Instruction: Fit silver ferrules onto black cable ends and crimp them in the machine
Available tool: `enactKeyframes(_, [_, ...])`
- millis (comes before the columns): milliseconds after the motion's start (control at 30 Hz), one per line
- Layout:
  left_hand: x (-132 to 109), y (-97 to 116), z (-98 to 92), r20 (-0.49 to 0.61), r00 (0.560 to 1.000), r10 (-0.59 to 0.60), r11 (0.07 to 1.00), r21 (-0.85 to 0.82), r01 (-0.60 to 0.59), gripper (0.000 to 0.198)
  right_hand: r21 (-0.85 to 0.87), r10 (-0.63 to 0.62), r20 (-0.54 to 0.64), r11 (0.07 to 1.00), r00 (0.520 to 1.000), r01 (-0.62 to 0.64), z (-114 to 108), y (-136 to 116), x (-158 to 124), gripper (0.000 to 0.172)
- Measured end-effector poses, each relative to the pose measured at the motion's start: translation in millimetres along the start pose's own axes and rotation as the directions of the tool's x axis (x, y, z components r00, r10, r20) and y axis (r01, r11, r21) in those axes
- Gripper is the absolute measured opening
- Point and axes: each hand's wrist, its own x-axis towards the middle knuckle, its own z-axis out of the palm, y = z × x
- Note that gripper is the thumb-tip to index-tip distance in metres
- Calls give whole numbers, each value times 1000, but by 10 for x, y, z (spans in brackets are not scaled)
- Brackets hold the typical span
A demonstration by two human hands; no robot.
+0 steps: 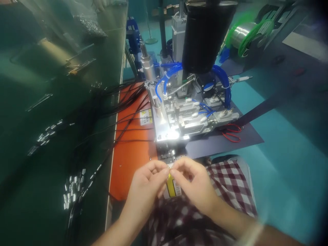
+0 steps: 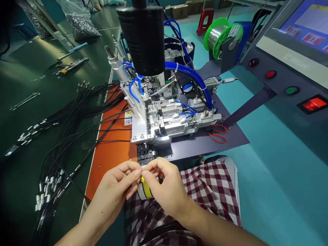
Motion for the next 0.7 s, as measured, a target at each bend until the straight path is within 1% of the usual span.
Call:
enactKeyframes(100, [106,54,7,-4,1000,-2,999,33,2,22,41,61,15,997,998,-61,-13,7,97,13])
enactKeyframes(200, [189,133,-4,-1,1000,13,992,126,-13,25,51,84,14,995,996,-85,-47,5,184,15])
enactKeyframes(300, [242,185,-43,-20,992,122,958,264,-112,27,54,78,0,996,997,-78,-91,5,266,15])
enactKeyframes(367, [269,181,-82,-30,980,198,906,388,-171,20,67,79,-2,995,997,-79,-121,18,328,15])
enactKeyframes(433, [295,154,-125,-11,954,300,818,518,-251,13,87,83,17,993,996,-85,-149,46,391,15])
enactKeyframes(467, [308,137,-147,17,928,372,750,583,-312,10,100,88,32,991,996,-91,-162,64,418,15])
enactKeyframes(533, [332,104,-188,111,853,510,584,683,-438,11,120,102,62,987,993,-109,-185,105,454,17])
enactKeyframes(567, [345,89,-207,163,819,550,510,711,-484,14,125,109,68,985,992,-116,-195,126,462,18])
enactKeyframes(633, [373,61,-237,259,774,578,404,733,-547,19,123,122,73,984,990,-130,-213,165,464,19])
enactKeyframes(700, [405,35,-256,331,748,575,335,739,-585,23,120,139,74,982,988,-147,-226,195,459,21])
